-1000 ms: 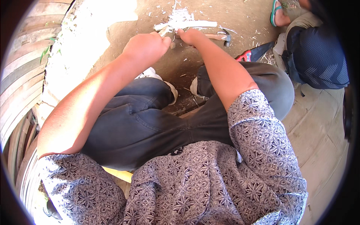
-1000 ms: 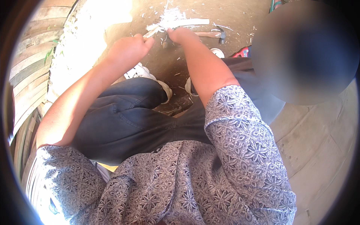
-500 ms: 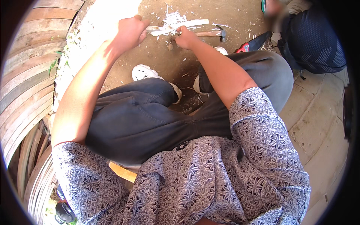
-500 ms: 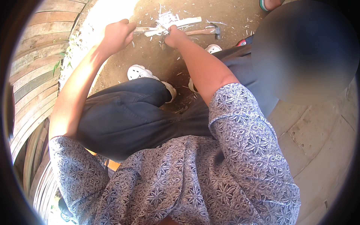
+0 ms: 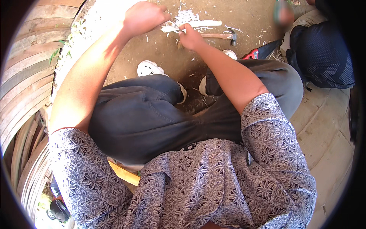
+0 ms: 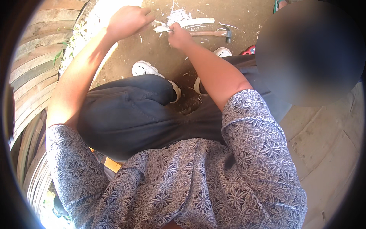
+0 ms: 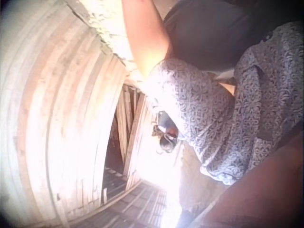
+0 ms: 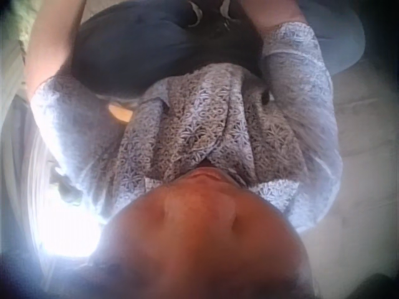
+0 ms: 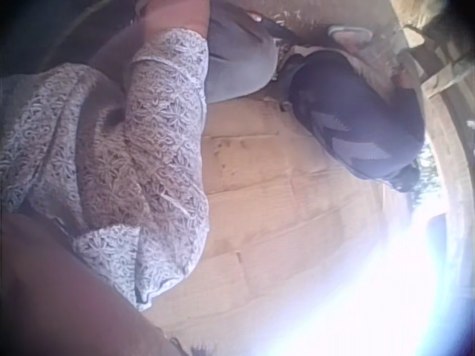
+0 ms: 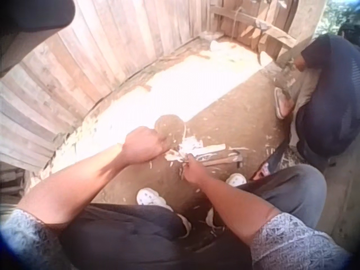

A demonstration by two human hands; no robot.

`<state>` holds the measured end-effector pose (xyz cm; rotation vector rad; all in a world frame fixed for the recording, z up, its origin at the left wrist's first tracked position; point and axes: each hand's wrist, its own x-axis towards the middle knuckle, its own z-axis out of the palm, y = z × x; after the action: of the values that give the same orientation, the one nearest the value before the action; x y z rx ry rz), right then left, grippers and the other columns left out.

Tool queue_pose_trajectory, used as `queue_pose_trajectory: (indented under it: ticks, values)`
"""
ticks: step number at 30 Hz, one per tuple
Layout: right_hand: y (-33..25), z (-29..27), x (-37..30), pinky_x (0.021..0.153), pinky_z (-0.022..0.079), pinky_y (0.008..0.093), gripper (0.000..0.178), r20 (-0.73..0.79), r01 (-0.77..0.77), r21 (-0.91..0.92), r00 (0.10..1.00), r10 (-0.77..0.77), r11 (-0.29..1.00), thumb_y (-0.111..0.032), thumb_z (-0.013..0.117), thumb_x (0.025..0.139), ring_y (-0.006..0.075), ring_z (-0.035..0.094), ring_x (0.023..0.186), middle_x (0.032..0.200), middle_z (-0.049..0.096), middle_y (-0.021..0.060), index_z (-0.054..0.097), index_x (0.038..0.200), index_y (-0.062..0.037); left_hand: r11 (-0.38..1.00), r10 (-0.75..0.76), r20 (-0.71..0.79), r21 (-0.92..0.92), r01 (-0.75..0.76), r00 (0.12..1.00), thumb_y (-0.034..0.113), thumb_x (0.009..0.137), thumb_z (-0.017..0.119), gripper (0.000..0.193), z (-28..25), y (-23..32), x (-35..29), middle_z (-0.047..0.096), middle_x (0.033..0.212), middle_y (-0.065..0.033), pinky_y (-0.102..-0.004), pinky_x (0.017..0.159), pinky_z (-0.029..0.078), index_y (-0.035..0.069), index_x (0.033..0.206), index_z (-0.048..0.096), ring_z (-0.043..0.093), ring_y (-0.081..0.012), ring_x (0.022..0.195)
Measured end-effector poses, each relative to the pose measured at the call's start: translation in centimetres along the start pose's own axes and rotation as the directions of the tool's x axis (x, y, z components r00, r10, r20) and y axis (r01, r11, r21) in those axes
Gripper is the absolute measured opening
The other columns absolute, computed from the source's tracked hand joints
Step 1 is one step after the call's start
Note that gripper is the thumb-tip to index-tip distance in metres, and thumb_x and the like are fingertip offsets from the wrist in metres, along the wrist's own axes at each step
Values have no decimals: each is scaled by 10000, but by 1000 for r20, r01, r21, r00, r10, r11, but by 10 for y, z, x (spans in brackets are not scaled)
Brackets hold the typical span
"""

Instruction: The person sits on the ground and uses a knife to shave thin strips from a piece of bamboo. They hold the bamboo with one hand and scrape the blade along its surface with the other, creating a pile of shavings.

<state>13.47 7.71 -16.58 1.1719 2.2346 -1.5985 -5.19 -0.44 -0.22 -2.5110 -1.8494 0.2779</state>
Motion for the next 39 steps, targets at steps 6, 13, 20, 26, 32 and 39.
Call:
queue_pose_trajectory:
  ticks: [6,13,20,26,32,39]
  values:
    - [7,6,-3,882,498,503,296,-110,36,-149,992,-53,988,-258,523,991,421,665,998,995,682,261,488,1222,-77,992,79,39,92,-82,996,211,860,653,121,-2,-4,12,620,869,-77,-413,679,556,105,919,649,693,-273,790]
    - [-24,-2,-11,878,498,501,301,-27,49,-70,998,-51,996,-252,517,997,407,667,1013,1033,689,238,473,1246,-90,999,21,44,49,-23,999,233,874,655,139,-5,-3,-3,620,872,-80,-403,670,554,106,930,644,695,-270,792]
    - [-9,-10,2,881,504,492,309,14,31,-140,999,-30,990,-274,507,1008,398,668,1003,1066,684,233,466,1259,-98,997,-74,81,-13,75,994,258,887,662,200,-7,1,1,629,871,-91,-429,682,553,88,991,660,689,-293,789]
    - [-4,-6,0,894,508,486,309,57,-198,-47,978,201,979,-269,505,1008,390,675,990,1088,682,231,476,1268,-105,987,-147,180,-36,156,973,251,861,599,188,-16,-3,7,720,783,-128,-436,631,568,108,842,720,720,-302,729]
    - [7,6,4,867,513,487,326,-52,-111,-76,993,107,991,-295,526,1003,371,683,920,994,703,201,479,1270,-113,982,-171,179,-44,182,969,224,857,588,181,-20,-4,11,712,768,-139,-435,629,567,99,817,714,717,-304,728]
    - [26,6,18,852,512,479,343,-113,35,-149,992,-52,988,-310,510,1007,380,677,914,994,695,204,480,1285,-111,969,-201,153,-112,219,968,194,831,604,162,-22,-3,16,713,783,-161,-449,642,567,85,825,723,719,-324,740]
